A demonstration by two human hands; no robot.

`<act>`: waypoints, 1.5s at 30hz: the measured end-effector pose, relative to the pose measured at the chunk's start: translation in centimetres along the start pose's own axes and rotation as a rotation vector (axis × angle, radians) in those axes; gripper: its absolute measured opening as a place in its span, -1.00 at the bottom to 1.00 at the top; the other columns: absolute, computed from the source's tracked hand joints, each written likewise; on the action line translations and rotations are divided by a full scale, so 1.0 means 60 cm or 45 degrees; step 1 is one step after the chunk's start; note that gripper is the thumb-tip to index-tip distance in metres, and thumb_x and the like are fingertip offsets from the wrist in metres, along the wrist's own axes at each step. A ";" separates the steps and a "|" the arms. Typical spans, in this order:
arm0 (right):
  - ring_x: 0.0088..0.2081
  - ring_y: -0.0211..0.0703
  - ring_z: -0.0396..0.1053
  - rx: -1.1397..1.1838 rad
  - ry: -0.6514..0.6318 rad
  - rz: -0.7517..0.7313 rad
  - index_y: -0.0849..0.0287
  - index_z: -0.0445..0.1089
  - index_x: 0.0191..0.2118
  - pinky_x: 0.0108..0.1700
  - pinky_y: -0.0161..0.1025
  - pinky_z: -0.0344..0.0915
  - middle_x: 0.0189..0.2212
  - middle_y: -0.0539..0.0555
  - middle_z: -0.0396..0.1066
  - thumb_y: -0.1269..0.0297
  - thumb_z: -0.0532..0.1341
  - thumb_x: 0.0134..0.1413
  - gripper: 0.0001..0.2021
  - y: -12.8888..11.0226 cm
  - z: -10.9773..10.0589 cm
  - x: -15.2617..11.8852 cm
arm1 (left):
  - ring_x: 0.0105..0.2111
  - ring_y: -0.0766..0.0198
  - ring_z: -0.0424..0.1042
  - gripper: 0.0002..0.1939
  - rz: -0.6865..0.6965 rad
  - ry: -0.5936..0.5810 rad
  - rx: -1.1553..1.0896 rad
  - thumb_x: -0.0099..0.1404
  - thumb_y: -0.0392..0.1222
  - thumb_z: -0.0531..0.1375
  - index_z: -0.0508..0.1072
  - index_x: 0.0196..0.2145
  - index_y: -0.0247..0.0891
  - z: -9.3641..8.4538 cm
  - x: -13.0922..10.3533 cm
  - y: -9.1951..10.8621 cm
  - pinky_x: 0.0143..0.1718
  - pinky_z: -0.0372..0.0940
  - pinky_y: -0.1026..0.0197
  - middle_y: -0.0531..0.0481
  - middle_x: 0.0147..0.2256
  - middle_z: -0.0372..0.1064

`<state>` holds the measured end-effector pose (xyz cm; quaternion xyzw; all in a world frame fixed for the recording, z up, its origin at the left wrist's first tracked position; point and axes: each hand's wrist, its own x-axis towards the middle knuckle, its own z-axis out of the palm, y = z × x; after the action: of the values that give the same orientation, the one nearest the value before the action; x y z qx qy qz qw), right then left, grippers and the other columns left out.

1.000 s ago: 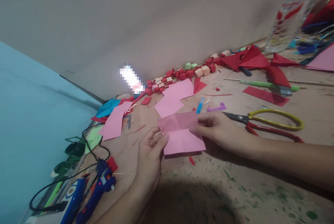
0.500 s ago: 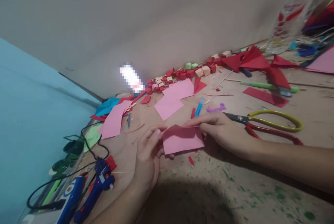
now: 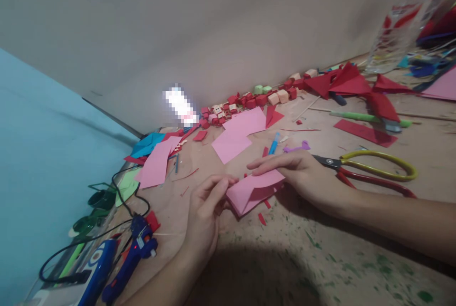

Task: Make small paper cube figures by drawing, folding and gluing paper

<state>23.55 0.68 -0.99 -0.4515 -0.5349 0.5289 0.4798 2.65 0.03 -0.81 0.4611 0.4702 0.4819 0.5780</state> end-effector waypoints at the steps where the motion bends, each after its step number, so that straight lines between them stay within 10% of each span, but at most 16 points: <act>1: 0.04 -0.01 0.52 -0.025 -0.005 -0.007 0.01 0.68 -0.35 0.16 -0.08 0.33 -0.09 0.05 0.63 0.45 0.17 0.12 -0.68 0.002 -0.001 0.000 | -0.33 0.34 0.40 -0.83 0.004 -0.020 0.029 0.24 -0.12 0.34 0.60 -0.35 -0.30 -0.001 0.000 -0.001 -0.36 0.32 0.38 -0.03 -0.29 0.50; 10: 0.10 -0.08 0.48 -0.105 -0.042 -0.059 0.04 0.68 -0.30 0.19 -0.15 0.28 -0.03 0.02 0.61 0.48 0.13 0.12 -0.66 0.000 -0.002 0.000 | -0.26 0.32 0.47 -0.76 0.011 -0.186 0.172 0.22 -0.18 0.39 0.57 -0.14 -0.24 -0.007 0.001 -0.012 -0.25 0.32 0.35 -0.01 -0.25 0.54; 17: -0.53 -0.25 0.26 0.034 0.038 0.212 0.17 0.62 -0.27 -0.49 -0.29 0.10 -0.59 -0.03 0.37 0.28 0.23 0.10 -0.80 -0.005 0.005 -0.009 | -0.32 0.33 0.51 -0.74 0.142 -0.073 0.325 0.21 -0.22 0.38 0.55 -0.13 -0.27 0.003 -0.003 -0.007 -0.31 0.36 0.38 -0.02 -0.31 0.57; 23: -0.49 -0.22 0.28 0.030 -0.069 0.084 0.20 0.43 -0.50 -0.42 -0.26 0.17 -0.57 -0.01 0.35 -0.01 0.16 0.26 -0.57 -0.008 0.006 -0.011 | -0.29 0.29 0.52 -0.79 0.242 -0.078 0.489 0.24 -0.24 0.33 0.57 -0.14 -0.26 0.003 -0.010 -0.012 -0.31 0.39 0.37 -0.06 -0.27 0.57; 36: -0.38 -0.16 0.43 -0.399 -0.161 -0.017 0.17 0.60 -0.38 -0.33 -0.25 0.22 -0.46 -0.01 0.56 0.26 0.28 0.16 -0.83 -0.007 0.002 -0.007 | -0.43 0.30 0.50 -0.78 0.070 -0.061 0.334 0.16 -0.17 0.41 0.60 -0.24 -0.29 0.013 -0.010 -0.005 -0.42 0.33 0.35 -0.02 -0.44 0.57; 45: -0.51 -0.31 0.27 0.120 -0.081 0.134 0.20 0.50 -0.42 -0.44 -0.32 0.18 -0.55 -0.06 0.34 0.10 0.29 0.19 -0.72 -0.006 0.003 -0.005 | -0.44 0.36 0.45 -0.63 0.036 0.105 0.112 0.12 -0.10 0.46 0.55 -0.16 -0.31 0.004 -0.004 -0.009 -0.38 0.31 0.36 0.01 -0.42 0.54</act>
<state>23.43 0.33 -0.62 -0.4389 -0.4999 0.5921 0.4549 2.96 -0.30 -1.31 0.4724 0.5077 0.4875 0.5305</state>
